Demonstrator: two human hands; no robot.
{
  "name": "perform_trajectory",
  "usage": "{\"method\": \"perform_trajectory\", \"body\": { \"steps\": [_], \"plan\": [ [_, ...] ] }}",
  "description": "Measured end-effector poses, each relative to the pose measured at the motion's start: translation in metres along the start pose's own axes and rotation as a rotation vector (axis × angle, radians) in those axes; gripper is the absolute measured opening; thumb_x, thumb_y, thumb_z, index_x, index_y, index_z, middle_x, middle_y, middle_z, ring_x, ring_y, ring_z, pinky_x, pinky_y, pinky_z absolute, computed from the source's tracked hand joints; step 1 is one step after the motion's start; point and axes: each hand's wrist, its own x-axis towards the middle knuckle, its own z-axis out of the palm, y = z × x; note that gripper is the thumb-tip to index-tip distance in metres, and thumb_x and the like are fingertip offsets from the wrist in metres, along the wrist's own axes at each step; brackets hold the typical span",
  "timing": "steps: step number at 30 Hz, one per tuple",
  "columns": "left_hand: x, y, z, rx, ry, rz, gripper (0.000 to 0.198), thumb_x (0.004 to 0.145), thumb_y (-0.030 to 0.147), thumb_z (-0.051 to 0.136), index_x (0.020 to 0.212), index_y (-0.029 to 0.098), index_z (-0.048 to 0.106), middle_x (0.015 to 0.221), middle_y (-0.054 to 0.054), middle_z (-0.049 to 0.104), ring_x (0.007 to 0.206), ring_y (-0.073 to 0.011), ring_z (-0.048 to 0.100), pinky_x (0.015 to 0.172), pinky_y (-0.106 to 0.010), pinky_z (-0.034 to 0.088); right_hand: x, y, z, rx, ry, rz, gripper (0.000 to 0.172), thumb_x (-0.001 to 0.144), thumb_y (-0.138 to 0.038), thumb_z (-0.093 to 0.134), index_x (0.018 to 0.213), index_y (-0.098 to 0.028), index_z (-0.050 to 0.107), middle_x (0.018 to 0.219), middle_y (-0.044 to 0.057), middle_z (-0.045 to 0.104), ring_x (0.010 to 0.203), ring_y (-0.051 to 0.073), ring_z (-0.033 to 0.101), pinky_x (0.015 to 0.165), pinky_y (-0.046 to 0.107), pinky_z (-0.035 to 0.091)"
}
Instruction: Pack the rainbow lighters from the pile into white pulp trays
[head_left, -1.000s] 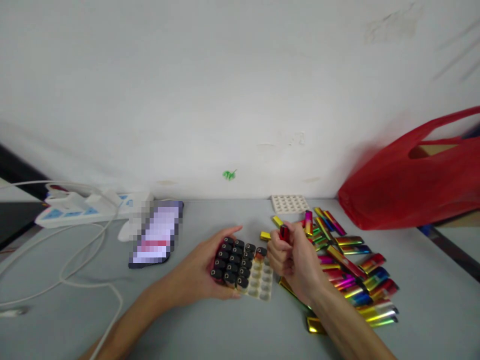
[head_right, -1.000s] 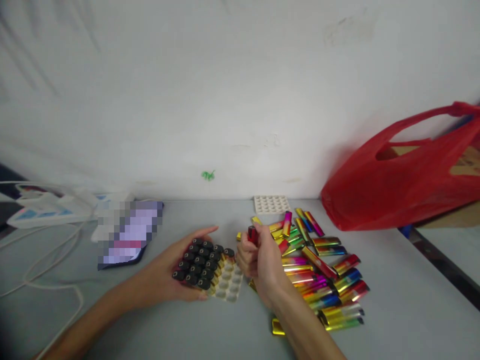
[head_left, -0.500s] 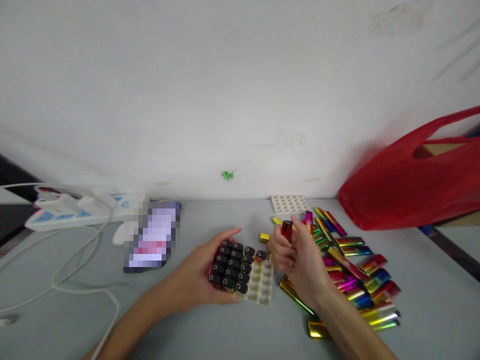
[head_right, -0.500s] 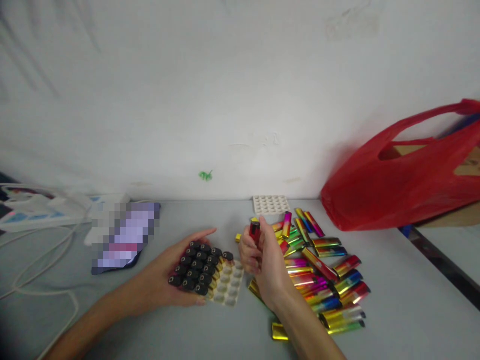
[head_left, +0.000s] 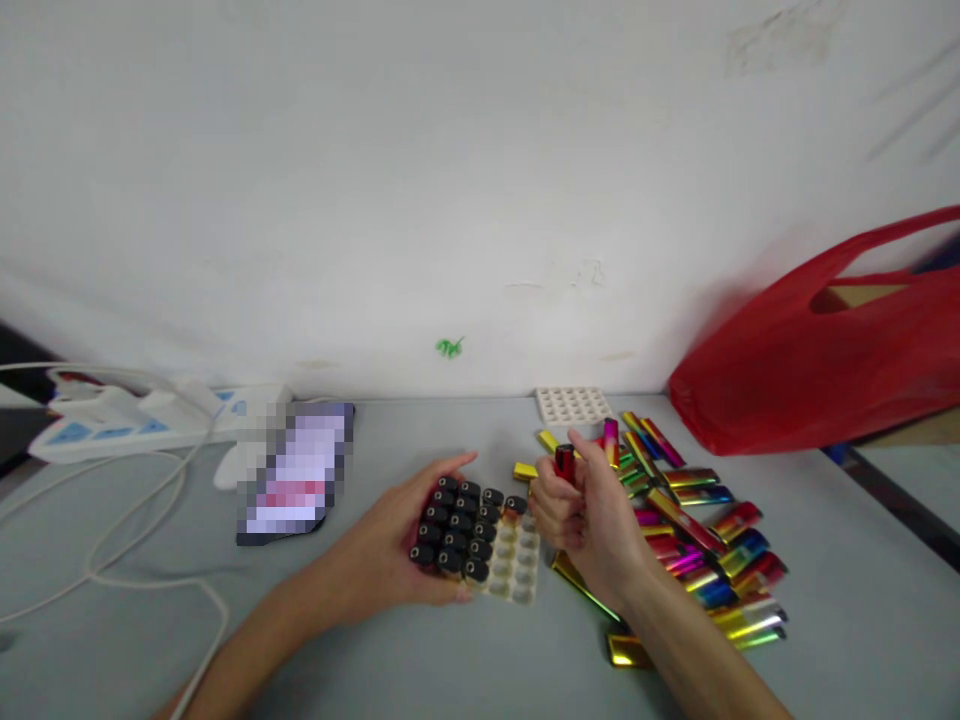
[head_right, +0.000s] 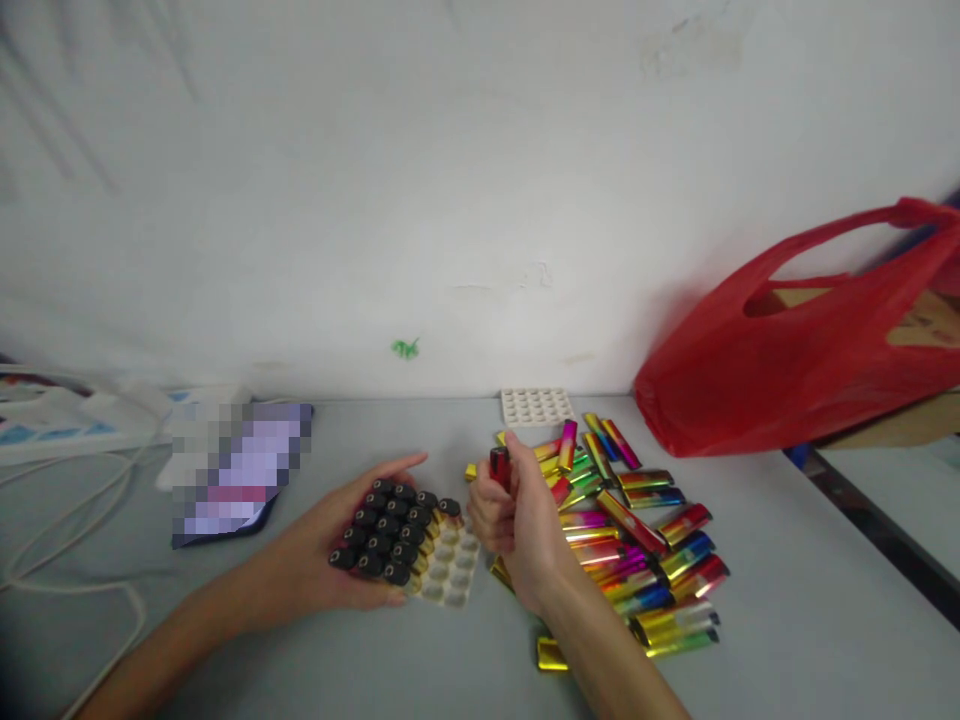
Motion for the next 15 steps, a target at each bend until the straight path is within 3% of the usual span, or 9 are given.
{"method": "perform_trajectory", "body": {
  "steps": [9, 15],
  "plan": [
    [0.0017, 0.0040, 0.0031, -0.068, -0.017, -0.004, 0.112, 0.069, 0.020, 0.099, 0.163, 0.033, 0.040, 0.136, -0.008, 0.071, 0.117, -0.0307, 0.075, 0.097, -0.043, 0.063, 0.0022, 0.0051, -0.0006, -0.062, 0.039, -0.003, 0.059, 0.088, -0.063, 0.066, 0.057, -0.026, 0.032, 0.049, -0.013, 0.017, 0.043, 0.006, 0.008, 0.039, 0.023, 0.007],
    [0.0008, 0.0045, 0.0017, 0.007, 0.004, 0.004, 0.111, 0.069, 0.022, 0.100, 0.163, 0.032, 0.041, 0.134, -0.008, 0.072, 0.116, -0.0317, 0.075, 0.097, -0.044, 0.063, 0.0004, 0.0064, 0.0042, -0.137, 0.049, 0.002, 0.050, 0.085, -0.057, 0.063, 0.058, -0.026, 0.035, 0.049, -0.012, 0.020, 0.042, 0.006, 0.010, 0.038, 0.022, 0.008]
  ]
}}
